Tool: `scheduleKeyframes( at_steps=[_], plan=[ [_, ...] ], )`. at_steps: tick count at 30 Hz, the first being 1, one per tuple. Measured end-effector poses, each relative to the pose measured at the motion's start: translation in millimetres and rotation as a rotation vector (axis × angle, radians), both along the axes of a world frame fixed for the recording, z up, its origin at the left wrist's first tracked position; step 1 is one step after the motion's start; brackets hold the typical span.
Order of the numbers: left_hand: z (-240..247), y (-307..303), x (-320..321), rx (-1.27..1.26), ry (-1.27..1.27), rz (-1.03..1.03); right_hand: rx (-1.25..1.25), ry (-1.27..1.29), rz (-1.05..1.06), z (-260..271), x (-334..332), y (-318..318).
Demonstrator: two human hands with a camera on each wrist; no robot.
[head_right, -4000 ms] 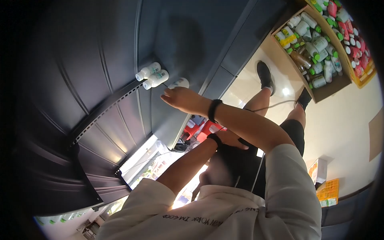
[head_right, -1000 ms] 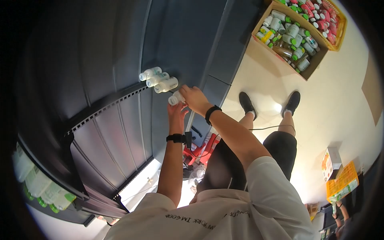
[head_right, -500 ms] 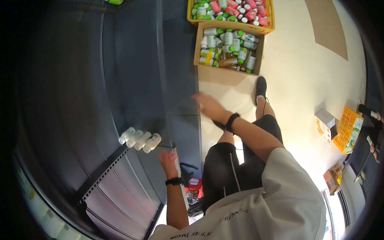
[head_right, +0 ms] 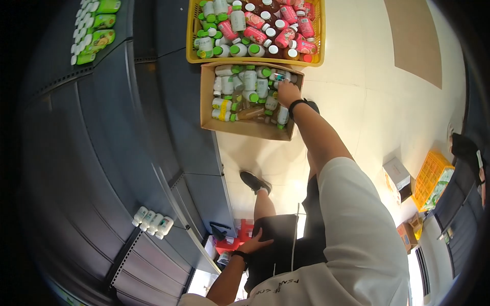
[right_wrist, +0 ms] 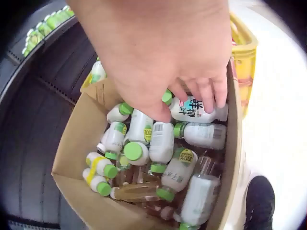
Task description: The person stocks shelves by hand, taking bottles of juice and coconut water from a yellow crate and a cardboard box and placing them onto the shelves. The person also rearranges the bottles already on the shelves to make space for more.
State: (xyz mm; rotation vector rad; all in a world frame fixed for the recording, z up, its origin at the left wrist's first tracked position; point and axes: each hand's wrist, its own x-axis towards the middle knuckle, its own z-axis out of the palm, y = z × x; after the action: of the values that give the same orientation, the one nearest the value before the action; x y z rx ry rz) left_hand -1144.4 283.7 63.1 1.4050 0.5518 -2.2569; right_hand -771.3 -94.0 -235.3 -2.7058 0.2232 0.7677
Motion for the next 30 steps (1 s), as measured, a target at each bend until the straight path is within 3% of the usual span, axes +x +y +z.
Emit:
scheduleKeyframes(
  at_steps=[6,11,14,17,19,22,23,24,25,26,27,28,30],
  plan=[
    [-18.9,-42.8,-8.1,0.049,0.024,-0.075,-0.015,-0.102,-0.028,-60.8,40.6,-10.6],
    [-22.0,-63.9,12.2,0.073,0.060,-0.087,-0.341,-0.060,0.132,-89.1,31.9,8.8],
    [-24.5,-59.5,9.2,0.082,0.038,-0.044,-0.272,-0.102,-0.029,-99.3,22.6,6.5],
    [-20.1,-43.1,-5.5,0.101,0.027,0.016,-0.082,-0.208,0.063,-79.3,11.3,1.8],
    [-26.5,-35.5,-4.1,0.116,0.032,0.006,0.001,-0.189,0.180,-29.7,2.4,-3.2],
    [-34.0,-13.9,6.6,0.027,-0.199,-0.290,0.230,-0.105,0.326,41.1,-27.1,4.3],
    [-33.3,-16.9,32.0,0.019,-0.314,-0.256,0.325,-0.114,0.403,67.2,-41.9,8.8],
    [-11.1,-35.3,65.8,0.024,-0.643,-0.148,0.401,-0.130,0.452,103.8,-57.1,17.3],
    [-27.7,-24.7,61.9,0.167,-0.650,-0.141,0.516,-0.222,0.456,135.8,-73.9,30.6],
    [-26.3,-24.3,77.0,0.212,-0.572,0.428,0.603,-0.338,0.561,148.2,-94.6,43.1],
    [-20.6,-23.3,96.6,0.231,-0.456,0.990,0.554,-0.264,0.647,192.0,-104.5,58.6],
    [-3.6,-18.9,114.4,0.101,-0.396,1.124,0.690,-0.526,0.721,210.9,-124.0,73.4],
    [41.5,0.5,135.3,-0.150,-0.258,1.392,0.656,-0.543,0.837,276.7,-148.9,108.5]
  ],
)
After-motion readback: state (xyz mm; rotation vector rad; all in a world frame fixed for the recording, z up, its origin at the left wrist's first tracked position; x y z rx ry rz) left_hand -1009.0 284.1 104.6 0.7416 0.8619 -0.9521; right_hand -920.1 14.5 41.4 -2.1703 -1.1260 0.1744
